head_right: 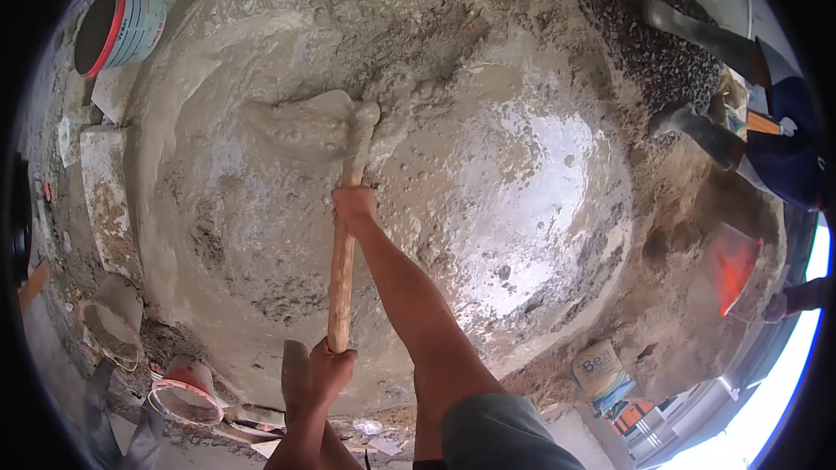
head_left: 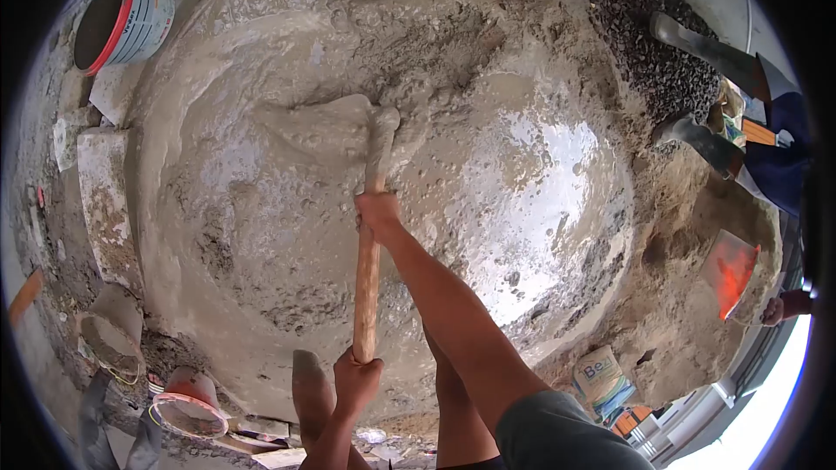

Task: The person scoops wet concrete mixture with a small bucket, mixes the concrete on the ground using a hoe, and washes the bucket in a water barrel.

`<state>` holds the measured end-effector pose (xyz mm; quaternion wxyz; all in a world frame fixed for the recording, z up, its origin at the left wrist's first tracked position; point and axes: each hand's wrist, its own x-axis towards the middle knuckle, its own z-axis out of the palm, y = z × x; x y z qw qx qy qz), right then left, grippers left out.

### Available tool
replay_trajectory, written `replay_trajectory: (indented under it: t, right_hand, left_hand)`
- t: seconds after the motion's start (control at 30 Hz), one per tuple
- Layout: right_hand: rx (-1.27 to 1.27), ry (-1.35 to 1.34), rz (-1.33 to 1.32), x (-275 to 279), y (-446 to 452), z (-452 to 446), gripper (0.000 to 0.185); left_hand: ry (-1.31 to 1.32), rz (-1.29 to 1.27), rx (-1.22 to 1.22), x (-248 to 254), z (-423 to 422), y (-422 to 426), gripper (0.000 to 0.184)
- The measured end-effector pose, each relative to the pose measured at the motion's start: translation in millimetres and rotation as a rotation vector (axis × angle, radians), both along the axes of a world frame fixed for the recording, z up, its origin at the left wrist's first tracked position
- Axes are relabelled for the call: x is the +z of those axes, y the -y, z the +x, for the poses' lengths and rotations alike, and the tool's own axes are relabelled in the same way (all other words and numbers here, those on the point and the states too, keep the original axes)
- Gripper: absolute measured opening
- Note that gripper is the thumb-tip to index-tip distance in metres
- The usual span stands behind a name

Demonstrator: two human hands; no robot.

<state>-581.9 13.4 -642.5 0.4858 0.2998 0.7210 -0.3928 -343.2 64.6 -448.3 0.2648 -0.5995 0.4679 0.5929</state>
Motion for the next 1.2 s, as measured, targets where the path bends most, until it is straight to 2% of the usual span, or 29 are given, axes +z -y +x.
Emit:
replay_trajectory:
  t: [0.1,0.17,0.23,0.3,0.33,0.37,0.43,0.47,0.5,0.53,0.6,0.73,0.77,0.8,0.83,0.87,0.9,0.93,1.0,1.03,1.1,1.17,1.2]
  right_hand:
    - [0.05,0.032,0.007,40,-38,42,0.012]
    - [-0.004,0.025,-0.016,88,-60,42,0.015]
    - [-0.032,-0.079,-0.008,119,-80,22,0.017]
    - [-0.024,-0.257,0.0,145,-94,-18,0.019]
    - [-0.029,-0.356,-0.008,153,-92,-51,0.021]
    - [-0.13,-0.496,-0.118,151,-88,-85,0.023]
    - [-0.162,-0.729,-0.107,133,-73,-163,0.02]
    - [-0.05,-0.828,-0.041,117,-70,-206,0.019]
    - [-0.045,-0.912,-0.029,103,-63,-245,0.016]
    - [-0.013,-0.909,0.062,101,-50,-273,0.013]
    - [0.104,-0.889,0.239,64,-47,-319,0.024]
    - [0.09,-0.695,0.286,81,-25,-287,0.018]
    - [0.145,-0.676,0.261,60,-41,-283,0.018]
    - [0.189,-0.749,0.301,0,-79,-292,0.019]
    - [0.099,-0.719,0.353,-7,-83,-269,0.019]
    - [0.158,-0.653,0.351,-13,-87,-243,0.02]
    - [0.084,-0.595,0.298,34,-58,-203,0.021]
    - [0.098,-0.541,0.3,52,-46,-178,0.021]
    - [0.291,-0.491,0.347,25,-48,-148,0.024]
    - [0.29,-0.589,0.379,-13,-57,-132,0.03]
    - [0.556,-0.666,0.536,29,-14,-75,0.042]
    - [0.48,-0.45,0.416,15,2,-46,0.041]
    - [0.523,-0.476,0.432,25,15,-24,0.04]
  left_hand:
    - [0.087,0.212,0.08,40,34,-29,0.014]
    - [0.07,0.367,0.02,78,27,-22,0.018]
    - [-0.007,0.43,-0.076,79,24,-28,0.021]
    - [-0.12,0.437,-0.195,55,9,-30,0.025]
    - [-0.293,0.34,-0.285,22,-2,-34,0.031]
    - [-0.395,0.223,-0.332,7,-51,-15,0.031]
    - [-0.513,-0.03,-0.291,-55,-123,-10,0.026]
    - [-0.584,-0.193,-0.33,-83,-162,-3,0.026]
    - [-0.645,-0.233,-0.288,-104,-196,5,0.026]
    - [-0.576,-0.048,-0.267,-105,-231,22,0.025]
    - [-0.636,-0.038,-0.272,-118,-255,18,0.025]
    - [-0.532,-0.04,-0.266,-82,-223,29,0.028]
    - [-0.533,-0.055,-0.275,-70,-205,29,0.028]
    - [-0.537,-0.08,-0.28,-60,-187,33,0.029]
    - [-0.53,-0.091,-0.291,-56,-168,36,0.03]
    - [-0.513,-0.09,-0.305,-53,-146,35,0.032]
    - [-0.506,-0.063,-0.264,-51,-126,35,0.03]
    - [-0.503,-0.019,-0.228,-47,-107,32,0.029]
    - [-0.472,0.103,-0.16,-35,-67,30,0.026]
    - [-0.448,0.149,-0.117,-31,-50,40,0.024]
    - [-0.402,0.288,0.015,-16,-23,61,0.018]
    - [-0.334,0.471,0.178,5,7,79,0.011]
    - [-0.318,0.483,0.212,9,24,83,0.011]
